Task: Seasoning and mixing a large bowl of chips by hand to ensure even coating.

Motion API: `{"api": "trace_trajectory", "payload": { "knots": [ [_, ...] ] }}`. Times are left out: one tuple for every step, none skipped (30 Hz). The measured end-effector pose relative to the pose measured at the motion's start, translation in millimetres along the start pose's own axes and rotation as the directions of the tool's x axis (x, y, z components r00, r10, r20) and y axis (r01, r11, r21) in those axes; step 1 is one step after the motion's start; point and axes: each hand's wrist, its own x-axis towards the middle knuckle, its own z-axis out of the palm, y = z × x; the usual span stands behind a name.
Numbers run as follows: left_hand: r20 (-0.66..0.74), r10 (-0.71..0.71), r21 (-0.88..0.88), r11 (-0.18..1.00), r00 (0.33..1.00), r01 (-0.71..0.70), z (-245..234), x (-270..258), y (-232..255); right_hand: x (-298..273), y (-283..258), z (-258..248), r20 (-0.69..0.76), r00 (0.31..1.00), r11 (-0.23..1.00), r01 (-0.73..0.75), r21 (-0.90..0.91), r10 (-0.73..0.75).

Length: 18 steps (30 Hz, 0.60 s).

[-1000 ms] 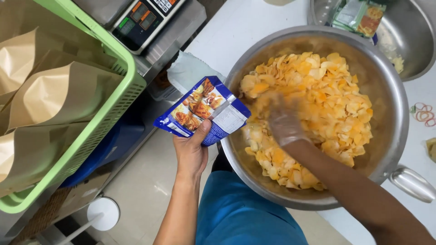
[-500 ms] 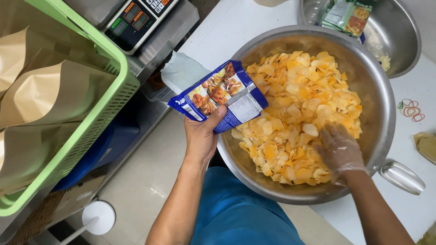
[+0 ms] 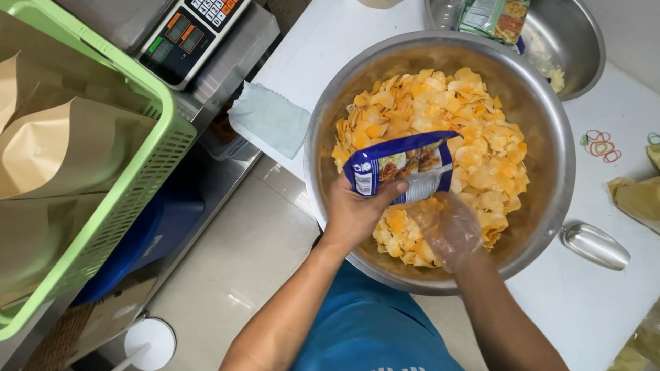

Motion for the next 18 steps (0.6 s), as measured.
{"api": "trace_trajectory", "payload": {
  "knots": [
    [-0.010,0.022,0.018,1.000,1.000,-0.022,1,0,2,6,3,-8,0.003,0.997,0.983,-0.081,0.167,0.081],
    [-0.019,0.045,0.036,0.998,0.999,-0.044,1,-1,4,13,6,-15,0.019,0.987,0.931,-0.158,0.328,0.160],
    [-0.018,0.042,0.035,0.999,0.999,-0.041,1,2,10,13,-5,-20,0.016,0.987,0.931,-0.158,0.329,0.162],
    [-0.040,0.030,-0.011,0.999,0.999,-0.030,0,5,16,13,-16,-25,-0.078,0.995,0.981,0.048,-0.190,-0.064],
    [-0.059,0.012,-0.060,0.998,0.998,-0.016,0,7,21,11,-27,-31,-0.048,0.953,0.722,0.193,-0.665,-0.298],
    [-0.057,0.004,-0.062,0.998,0.998,-0.008,-3,7,22,30,-26,-44,-0.055,0.954,0.722,0.185,-0.667,-0.295],
    [-0.077,0.005,-0.065,0.998,0.997,-0.010,-7,9,23,49,-25,-56,0.003,0.956,0.440,0.137,-0.887,-0.292],
    [-0.097,0.006,-0.069,0.998,0.995,-0.012,-12,11,25,69,-25,-67,0.056,0.962,0.101,0.086,-0.991,-0.267],
    [-0.094,0.004,-0.072,0.997,0.996,-0.011,-14,9,23,57,-27,-75,0.053,0.962,0.101,0.083,-0.991,-0.269],
    [-0.119,-0.013,-0.114,0.994,0.993,0.000,-16,8,21,45,-30,-83,0.156,0.914,0.031,0.180,-0.983,-0.373],
    [-0.153,-0.027,-0.148,0.989,0.988,0.004,-19,8,21,37,-32,-89,0.269,0.846,-0.047,0.279,-0.959,-0.461],
    [-0.159,-0.022,-0.144,0.990,0.987,-0.001,-21,14,18,35,-37,-80,0.276,0.845,-0.047,0.287,-0.957,-0.458],
    [-0.180,-0.034,-0.223,0.975,0.983,-0.007,-24,15,14,29,-37,-74,0.239,0.770,0.177,0.414,-0.893,-0.592],
    [-0.201,-0.048,-0.301,0.953,0.978,-0.015,-27,17,9,22,-38,-69,0.154,0.693,0.367,0.540,-0.757,-0.704],
    [-0.193,-0.044,-0.299,0.954,0.980,-0.016,-34,20,7,31,-19,-66,0.148,0.689,0.369,0.542,-0.755,-0.709],
    [-0.205,-0.063,-0.364,0.931,0.977,-0.016,-40,24,5,41,-2,-63,0.366,0.760,0.218,0.545,-0.810,-0.537],
    [-0.204,-0.092,-0.433,0.902,0.975,-0.006,-43,28,2,48,15,-63,0.519,0.796,0.057,0.561,-0.826,-0.310],
    [-0.185,-0.094,-0.435,0.901,0.978,0.004,-47,23,4,30,15,-55,0.506,0.800,0.060,0.551,-0.833,-0.323]
  ]
}}
